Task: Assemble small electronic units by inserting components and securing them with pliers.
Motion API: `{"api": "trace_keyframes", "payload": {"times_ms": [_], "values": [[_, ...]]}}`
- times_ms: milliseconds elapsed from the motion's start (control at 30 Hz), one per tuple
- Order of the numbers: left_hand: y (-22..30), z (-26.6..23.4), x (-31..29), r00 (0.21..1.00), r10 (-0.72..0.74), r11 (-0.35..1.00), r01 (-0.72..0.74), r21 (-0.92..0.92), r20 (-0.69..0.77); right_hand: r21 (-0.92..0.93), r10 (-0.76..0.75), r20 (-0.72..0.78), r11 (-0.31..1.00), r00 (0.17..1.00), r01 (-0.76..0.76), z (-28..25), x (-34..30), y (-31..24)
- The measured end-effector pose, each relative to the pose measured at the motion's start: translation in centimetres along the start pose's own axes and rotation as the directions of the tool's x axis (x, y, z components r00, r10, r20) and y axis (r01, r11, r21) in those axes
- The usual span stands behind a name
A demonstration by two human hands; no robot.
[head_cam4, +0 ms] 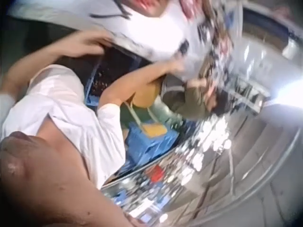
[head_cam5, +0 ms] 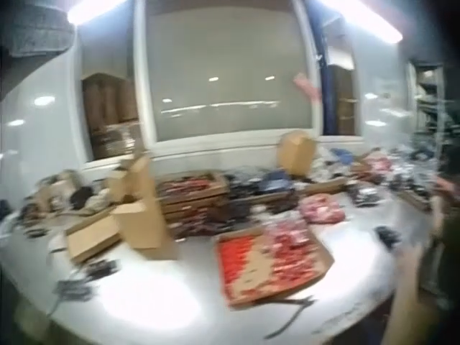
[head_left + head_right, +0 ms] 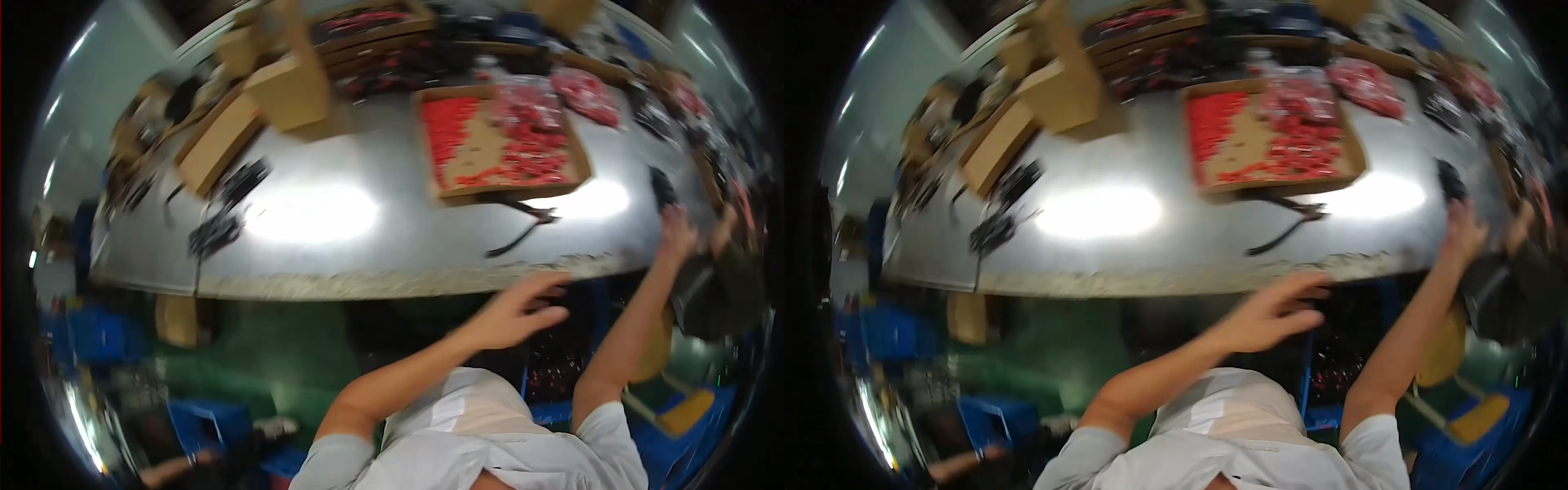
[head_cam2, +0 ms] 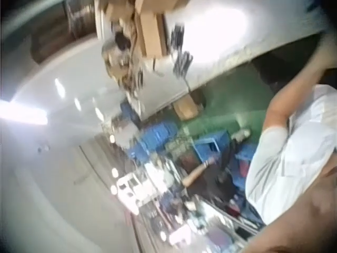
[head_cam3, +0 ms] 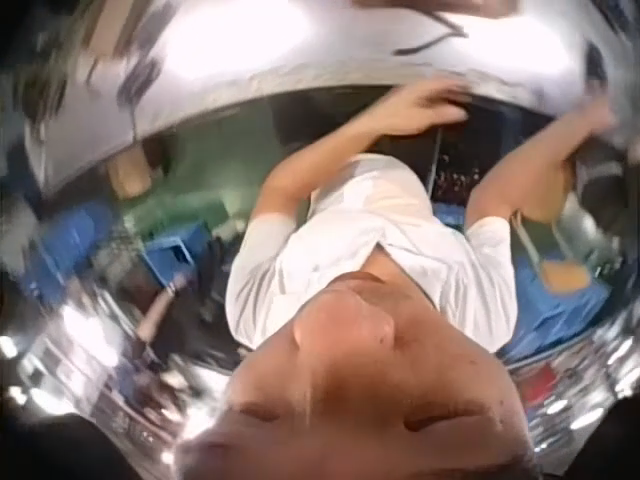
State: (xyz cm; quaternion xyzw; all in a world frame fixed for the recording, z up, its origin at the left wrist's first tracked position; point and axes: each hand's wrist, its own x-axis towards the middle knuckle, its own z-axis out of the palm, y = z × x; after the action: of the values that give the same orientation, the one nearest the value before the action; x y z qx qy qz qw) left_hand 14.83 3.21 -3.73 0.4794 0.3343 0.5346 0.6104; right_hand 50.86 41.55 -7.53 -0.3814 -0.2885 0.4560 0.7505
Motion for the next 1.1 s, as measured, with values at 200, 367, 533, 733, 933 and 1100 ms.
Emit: {"api": "trace_keyframes", "payload": {"times_ms": [200,367,533,733,933,1100], "values": [[-5.1,3.4,5.6,1.0,-0.02,0.86,0.015,-0.51,-0.004,-0.445,-0.259,0.706,0.561,0.659,0.698,19.8,-18.7,0.5],[-5.8,4.1,3.6,0.993,-0.01,0.648,0.096,-0.756,0.118,0.193,0.047,0.612,0.959,0.789,-0.208,28.5,-22.9,-1.5],[-7.9,4.8,0.5,0.895,-0.144,0.38,0.444,-0.812,0.422,-0.277,0.031,0.749,0.922,0.662,0.27,32.4,-26.6,3.2],[-2.4,6.8,-3.5,0.743,-0.445,0.435,0.667,-0.605,0.499,-0.33,0.364,0.887,0.072,0.283,0.941,29.6,-27.1,8.8],[10.8,-12.2,-13.5,0.865,0.085,0.615,0.345,0.709,-0.495,-0.32,0.352,0.893,0.057,0.281,0.946,28.5,-27.2,9.5],[17.1,-28.2,-25.5,0.585,0.465,-0.284,0.809,0.514,-0.664,-0.373,0.332,0.883,0.067,0.332,0.926,29.0,-27.3,9.3]]}}
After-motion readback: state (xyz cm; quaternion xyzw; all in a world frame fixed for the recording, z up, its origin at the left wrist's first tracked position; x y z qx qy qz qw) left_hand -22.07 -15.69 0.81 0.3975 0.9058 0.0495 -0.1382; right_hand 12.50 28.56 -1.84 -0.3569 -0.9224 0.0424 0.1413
